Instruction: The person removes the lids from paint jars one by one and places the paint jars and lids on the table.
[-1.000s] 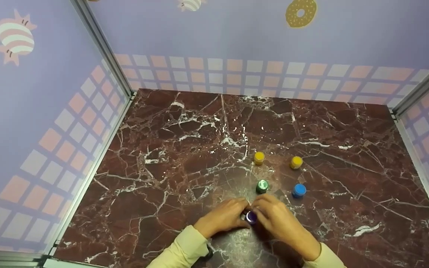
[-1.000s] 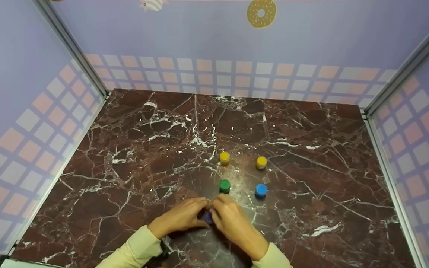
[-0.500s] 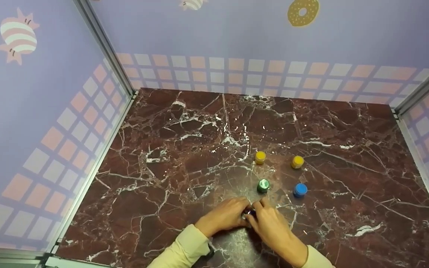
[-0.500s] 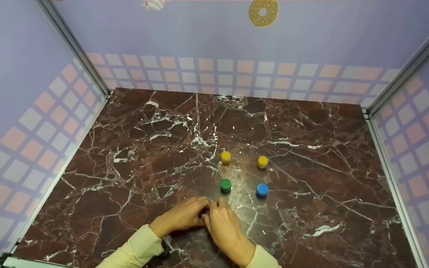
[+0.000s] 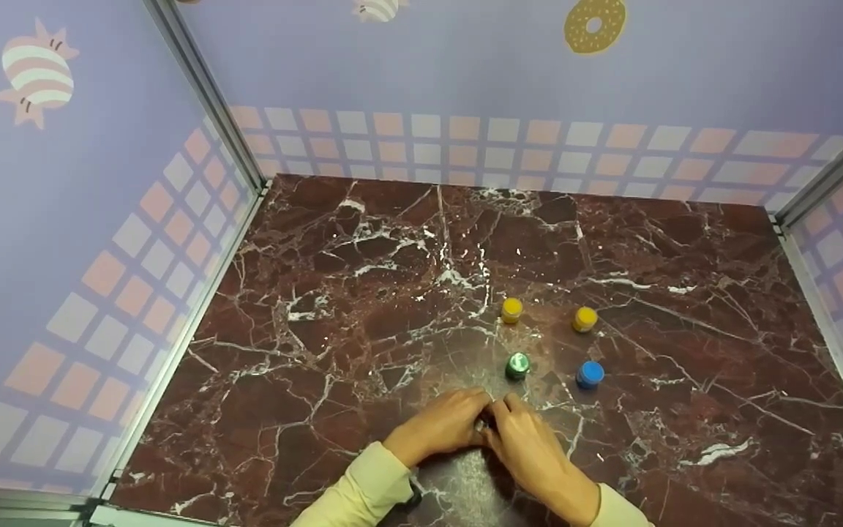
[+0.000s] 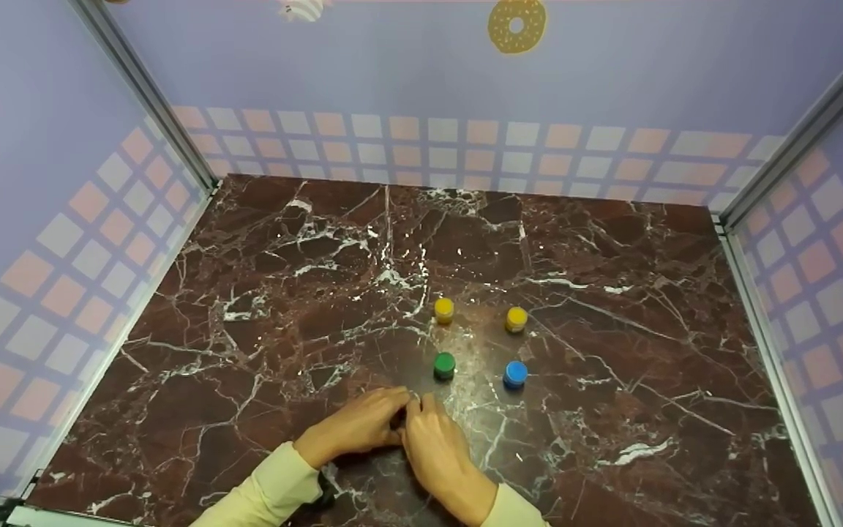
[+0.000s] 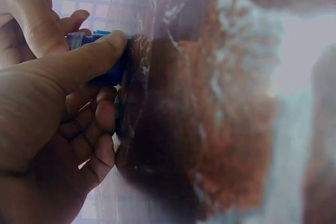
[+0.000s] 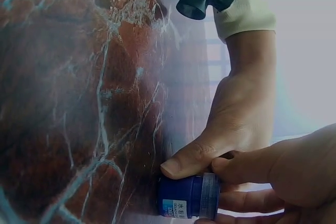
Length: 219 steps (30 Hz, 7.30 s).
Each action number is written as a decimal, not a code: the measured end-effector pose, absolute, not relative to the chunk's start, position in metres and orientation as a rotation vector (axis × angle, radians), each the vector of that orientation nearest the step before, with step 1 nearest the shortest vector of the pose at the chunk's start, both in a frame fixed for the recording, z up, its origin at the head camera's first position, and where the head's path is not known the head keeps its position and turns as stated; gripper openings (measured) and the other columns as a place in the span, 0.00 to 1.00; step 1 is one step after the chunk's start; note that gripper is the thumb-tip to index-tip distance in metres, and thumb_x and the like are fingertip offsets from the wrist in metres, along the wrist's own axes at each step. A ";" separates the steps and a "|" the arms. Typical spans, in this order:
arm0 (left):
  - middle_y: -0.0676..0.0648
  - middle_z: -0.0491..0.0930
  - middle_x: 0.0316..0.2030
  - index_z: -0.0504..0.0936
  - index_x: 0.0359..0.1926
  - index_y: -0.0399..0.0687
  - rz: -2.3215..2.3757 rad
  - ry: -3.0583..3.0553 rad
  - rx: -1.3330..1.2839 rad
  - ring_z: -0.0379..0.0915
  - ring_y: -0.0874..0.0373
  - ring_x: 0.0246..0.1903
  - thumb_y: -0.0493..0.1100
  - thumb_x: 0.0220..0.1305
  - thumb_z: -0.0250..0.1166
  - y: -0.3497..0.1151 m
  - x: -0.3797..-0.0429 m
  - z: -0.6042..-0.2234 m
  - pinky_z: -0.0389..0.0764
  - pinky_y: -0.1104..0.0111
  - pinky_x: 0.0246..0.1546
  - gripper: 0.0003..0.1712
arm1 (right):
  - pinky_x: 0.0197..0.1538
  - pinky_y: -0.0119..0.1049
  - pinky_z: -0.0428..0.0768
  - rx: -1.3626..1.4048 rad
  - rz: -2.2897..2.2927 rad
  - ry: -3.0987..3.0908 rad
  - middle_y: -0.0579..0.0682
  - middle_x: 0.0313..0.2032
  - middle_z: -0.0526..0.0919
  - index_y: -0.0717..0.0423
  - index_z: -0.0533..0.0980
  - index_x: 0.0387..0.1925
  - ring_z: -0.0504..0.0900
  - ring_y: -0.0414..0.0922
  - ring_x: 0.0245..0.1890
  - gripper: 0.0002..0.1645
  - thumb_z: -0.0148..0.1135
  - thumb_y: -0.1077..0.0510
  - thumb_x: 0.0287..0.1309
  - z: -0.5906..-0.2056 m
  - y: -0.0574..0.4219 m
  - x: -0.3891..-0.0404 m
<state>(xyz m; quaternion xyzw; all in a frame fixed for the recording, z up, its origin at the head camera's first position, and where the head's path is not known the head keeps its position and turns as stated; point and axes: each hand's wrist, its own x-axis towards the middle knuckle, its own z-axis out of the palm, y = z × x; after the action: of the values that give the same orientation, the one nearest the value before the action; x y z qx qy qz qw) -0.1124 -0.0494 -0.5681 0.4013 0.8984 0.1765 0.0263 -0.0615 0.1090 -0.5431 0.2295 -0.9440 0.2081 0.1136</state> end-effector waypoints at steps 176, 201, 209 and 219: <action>0.57 0.73 0.33 0.74 0.40 0.50 0.645 2.707 1.152 0.70 0.64 0.32 0.57 0.46 0.71 -0.047 -0.122 -0.572 0.72 0.72 0.36 0.25 | 0.43 0.40 0.76 1.125 0.724 -2.686 0.49 0.41 0.77 0.59 0.79 0.41 0.76 0.45 0.42 0.19 0.71 0.65 0.43 -0.541 0.132 -0.082; 0.58 0.72 0.31 0.74 0.37 0.52 0.690 2.663 1.124 0.69 0.65 0.30 0.57 0.46 0.72 -0.047 -0.121 -0.570 0.72 0.74 0.33 0.23 | 0.45 0.36 0.72 1.395 0.785 -2.522 0.47 0.41 0.79 0.56 0.80 0.37 0.72 0.44 0.41 0.19 0.66 0.73 0.39 -0.548 0.137 -0.088; 0.57 0.75 0.38 0.75 0.46 0.51 0.663 2.672 1.122 0.72 0.63 0.38 0.58 0.48 0.70 -0.047 -0.120 -0.570 0.73 0.72 0.42 0.27 | 0.45 0.39 0.74 1.219 0.850 -2.529 0.51 0.45 0.77 0.56 0.79 0.40 0.73 0.45 0.44 0.17 0.67 0.65 0.43 -0.544 0.137 -0.086; 0.59 0.69 0.29 0.74 0.38 0.52 0.677 2.672 1.092 0.65 0.66 0.27 0.57 0.44 0.73 -0.047 -0.120 -0.569 0.68 0.75 0.29 0.24 | 0.27 0.42 0.76 0.523 0.882 -2.615 0.54 0.39 0.74 0.62 0.74 0.42 0.76 0.47 0.26 0.19 0.70 0.58 0.48 -0.540 0.123 -0.077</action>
<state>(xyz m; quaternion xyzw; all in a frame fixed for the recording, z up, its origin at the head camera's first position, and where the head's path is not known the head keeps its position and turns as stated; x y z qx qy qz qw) -0.1204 -0.0468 -0.5689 0.3667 0.8978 0.2273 0.0882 -0.0772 0.1229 -0.5399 0.1838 -0.9181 0.3095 0.1656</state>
